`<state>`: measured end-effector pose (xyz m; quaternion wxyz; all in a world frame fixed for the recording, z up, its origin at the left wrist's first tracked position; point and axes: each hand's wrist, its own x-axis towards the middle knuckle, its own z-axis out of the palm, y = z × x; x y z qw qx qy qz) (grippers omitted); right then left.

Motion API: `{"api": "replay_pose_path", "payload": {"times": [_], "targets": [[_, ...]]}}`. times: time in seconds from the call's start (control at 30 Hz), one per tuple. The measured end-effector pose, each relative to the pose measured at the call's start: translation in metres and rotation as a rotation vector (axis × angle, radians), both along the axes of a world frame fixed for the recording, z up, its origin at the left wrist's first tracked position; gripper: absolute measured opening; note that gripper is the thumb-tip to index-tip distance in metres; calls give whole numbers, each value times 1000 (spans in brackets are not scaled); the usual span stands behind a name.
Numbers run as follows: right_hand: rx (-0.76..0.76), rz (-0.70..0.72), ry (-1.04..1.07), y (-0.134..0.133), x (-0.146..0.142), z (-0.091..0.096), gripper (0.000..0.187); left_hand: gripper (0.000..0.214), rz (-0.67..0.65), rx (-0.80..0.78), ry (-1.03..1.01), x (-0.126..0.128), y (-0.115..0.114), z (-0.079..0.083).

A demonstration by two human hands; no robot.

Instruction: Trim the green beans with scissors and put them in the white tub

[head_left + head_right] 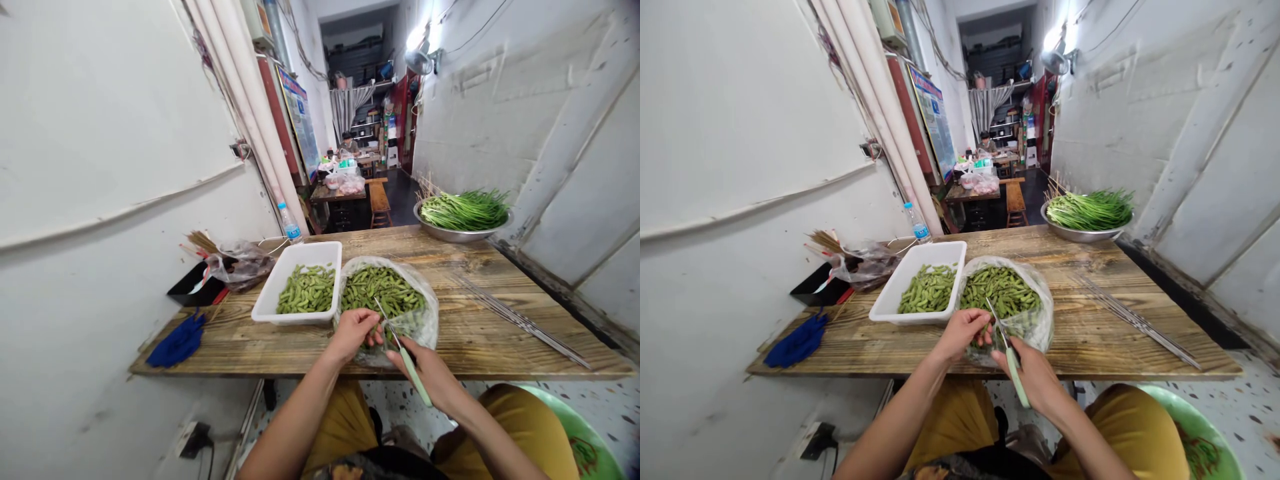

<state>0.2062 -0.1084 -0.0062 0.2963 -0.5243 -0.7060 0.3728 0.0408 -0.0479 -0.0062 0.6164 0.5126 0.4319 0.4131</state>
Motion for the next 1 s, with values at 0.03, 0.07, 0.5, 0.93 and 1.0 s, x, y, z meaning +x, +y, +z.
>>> {"api": "replay_pose_path", "payload": {"times": [0.03,0.07,0.5,0.93,1.0], "targets": [[6,-9,-7,1,1,-1,34,31,3,11,19,-1,0,1],[8,-17,-12,1,2,-1,33,31,-2,15,33,-2,1,1],[-299,1,324,-5,-2,-8,35,32,253,-155,-338,-7,3,4],[-334,30,377,-6,-12,-1,37,29,358,-129,-362,8,-10,4],[-340,25,378,-4,-13,-2,38,28,351,-120,-340,10,-11,3]]}}
